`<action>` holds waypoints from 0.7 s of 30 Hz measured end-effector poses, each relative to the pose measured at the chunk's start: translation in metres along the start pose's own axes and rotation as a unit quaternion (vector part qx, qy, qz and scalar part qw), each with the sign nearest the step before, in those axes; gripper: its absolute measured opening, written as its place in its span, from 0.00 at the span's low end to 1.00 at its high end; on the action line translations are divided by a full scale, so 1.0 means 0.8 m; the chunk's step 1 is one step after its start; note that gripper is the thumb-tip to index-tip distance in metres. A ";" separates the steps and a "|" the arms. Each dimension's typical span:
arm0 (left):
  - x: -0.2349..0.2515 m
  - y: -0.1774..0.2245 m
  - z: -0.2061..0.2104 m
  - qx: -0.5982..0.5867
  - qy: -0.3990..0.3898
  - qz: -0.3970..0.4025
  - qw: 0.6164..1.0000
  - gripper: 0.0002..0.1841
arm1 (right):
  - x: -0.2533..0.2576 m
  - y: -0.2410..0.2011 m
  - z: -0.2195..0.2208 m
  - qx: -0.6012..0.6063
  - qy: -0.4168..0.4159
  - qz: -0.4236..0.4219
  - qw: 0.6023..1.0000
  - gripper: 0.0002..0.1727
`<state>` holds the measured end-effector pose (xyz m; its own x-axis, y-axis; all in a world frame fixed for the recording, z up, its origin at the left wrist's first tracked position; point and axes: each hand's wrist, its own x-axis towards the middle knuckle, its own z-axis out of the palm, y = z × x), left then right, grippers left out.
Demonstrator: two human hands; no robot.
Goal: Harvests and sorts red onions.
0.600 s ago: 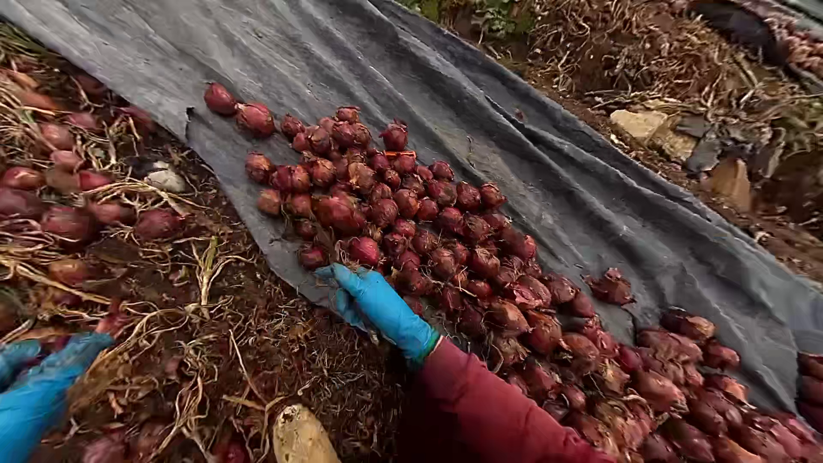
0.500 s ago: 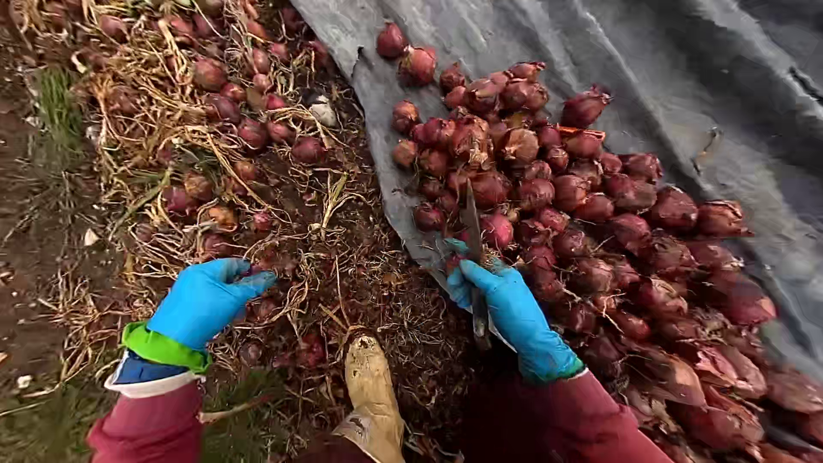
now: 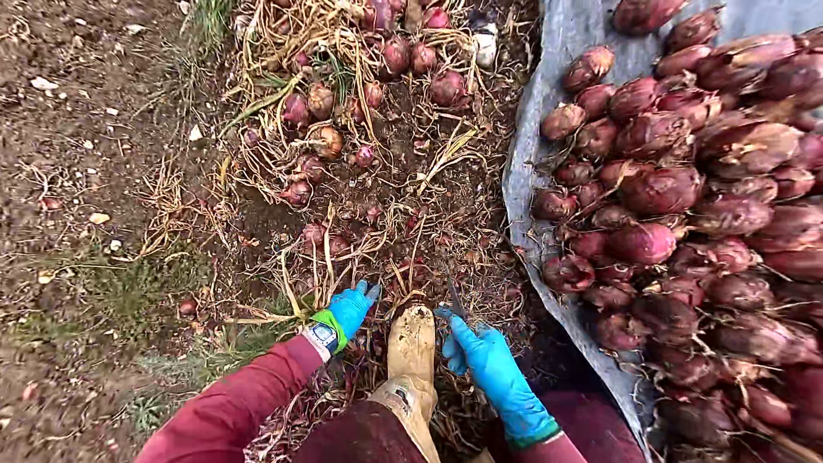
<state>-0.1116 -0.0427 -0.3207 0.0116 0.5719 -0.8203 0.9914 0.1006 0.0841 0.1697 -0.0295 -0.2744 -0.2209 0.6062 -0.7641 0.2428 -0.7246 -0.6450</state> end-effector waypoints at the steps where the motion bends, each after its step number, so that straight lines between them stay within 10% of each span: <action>1: 0.014 -0.015 0.000 -0.014 -0.003 -0.026 1.000 0.41 | 0.002 0.000 -0.002 -0.002 0.000 -0.014 1.000 0.25; 7: -0.013 -0.064 -0.071 -0.120 0.046 -0.130 0.983 0.37 | 0.038 0.018 -0.035 0.062 -0.022 -0.033 0.997 0.48; 12: -0.041 0.034 -0.184 -0.162 0.147 0.056 0.974 0.35 | 0.045 -0.028 -0.023 0.055 -0.136 -0.107 0.983 0.51; 15: -0.052 0.093 -0.218 -0.085 0.070 0.170 0.979 0.36 | 0.032 -0.080 -0.018 0.047 -0.046 -0.215 0.974 0.49; 21: -0.048 0.115 -0.270 -0.041 0.135 0.144 0.979 0.32 | 0.024 -0.108 -0.072 0.006 -0.008 -0.179 0.984 0.46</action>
<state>-0.0489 0.1202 -0.1595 0.2427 0.7800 -0.5768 0.9385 -0.0382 0.3432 0.1990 0.0639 -0.2342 -0.3051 0.8181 -0.4875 0.1364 -0.4691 -0.8726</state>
